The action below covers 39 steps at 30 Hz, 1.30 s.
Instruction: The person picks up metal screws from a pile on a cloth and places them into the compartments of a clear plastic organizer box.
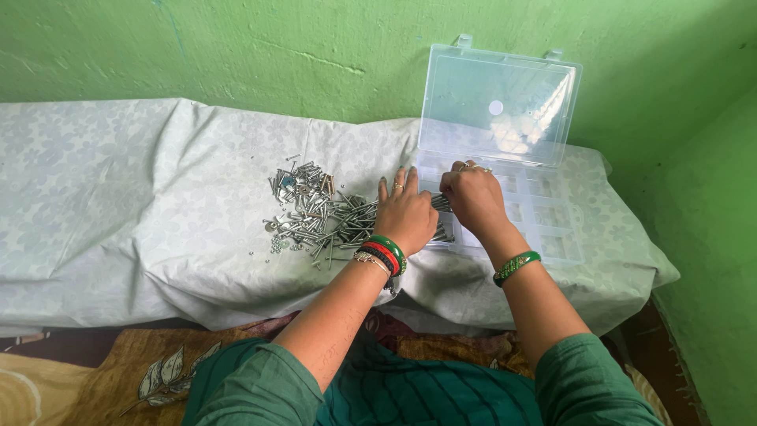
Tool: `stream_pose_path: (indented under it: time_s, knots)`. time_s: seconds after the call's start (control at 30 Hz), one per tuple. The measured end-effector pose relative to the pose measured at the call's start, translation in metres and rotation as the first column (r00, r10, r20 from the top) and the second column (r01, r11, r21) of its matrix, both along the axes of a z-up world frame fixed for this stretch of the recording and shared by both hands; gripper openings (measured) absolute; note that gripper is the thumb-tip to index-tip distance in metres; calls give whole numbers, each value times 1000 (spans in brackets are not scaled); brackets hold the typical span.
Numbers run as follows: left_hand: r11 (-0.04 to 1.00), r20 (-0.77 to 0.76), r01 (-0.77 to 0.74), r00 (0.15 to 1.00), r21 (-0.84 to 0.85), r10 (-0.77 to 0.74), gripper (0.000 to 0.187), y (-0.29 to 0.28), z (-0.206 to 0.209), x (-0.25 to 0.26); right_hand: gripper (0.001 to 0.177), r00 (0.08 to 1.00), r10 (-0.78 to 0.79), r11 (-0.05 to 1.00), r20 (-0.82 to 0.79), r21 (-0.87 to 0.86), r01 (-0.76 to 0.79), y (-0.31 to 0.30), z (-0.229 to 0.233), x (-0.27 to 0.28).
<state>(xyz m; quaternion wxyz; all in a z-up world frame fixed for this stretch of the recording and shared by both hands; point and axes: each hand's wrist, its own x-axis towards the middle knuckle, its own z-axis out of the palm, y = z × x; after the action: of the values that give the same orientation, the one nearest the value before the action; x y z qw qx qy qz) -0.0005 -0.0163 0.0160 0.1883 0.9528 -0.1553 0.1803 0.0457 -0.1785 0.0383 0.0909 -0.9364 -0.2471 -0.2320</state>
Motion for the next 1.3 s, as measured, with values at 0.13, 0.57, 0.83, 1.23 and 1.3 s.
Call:
stream_pose_path:
  time_s: [0.13,0.57,0.83,1.23,1.3]
  knots:
    - [998,31,2,1000,-57,0,30,1,2,-2,9,999,33,999,-17,37,-33,-2,0,-1]
    - [874,259,-39,948,-485,186,46,114,-30,-56,28,993,111,909,-46,409,-83,42,35,-72]
    - [868,105,-251,940,-428,324,22,170,-56,-71,36,890,357,875,-285,435,-211,124,-19,-108]
    - [899,77,-283,943,-334,325,10,156,-58,-51,46,940,275,960,-202,103,-259,146,-58,-113]
    - [898,73,-290,941,-330,331,8,157,-59,-52,38,944,279,954,-177,167,-251,143,-58,-117]
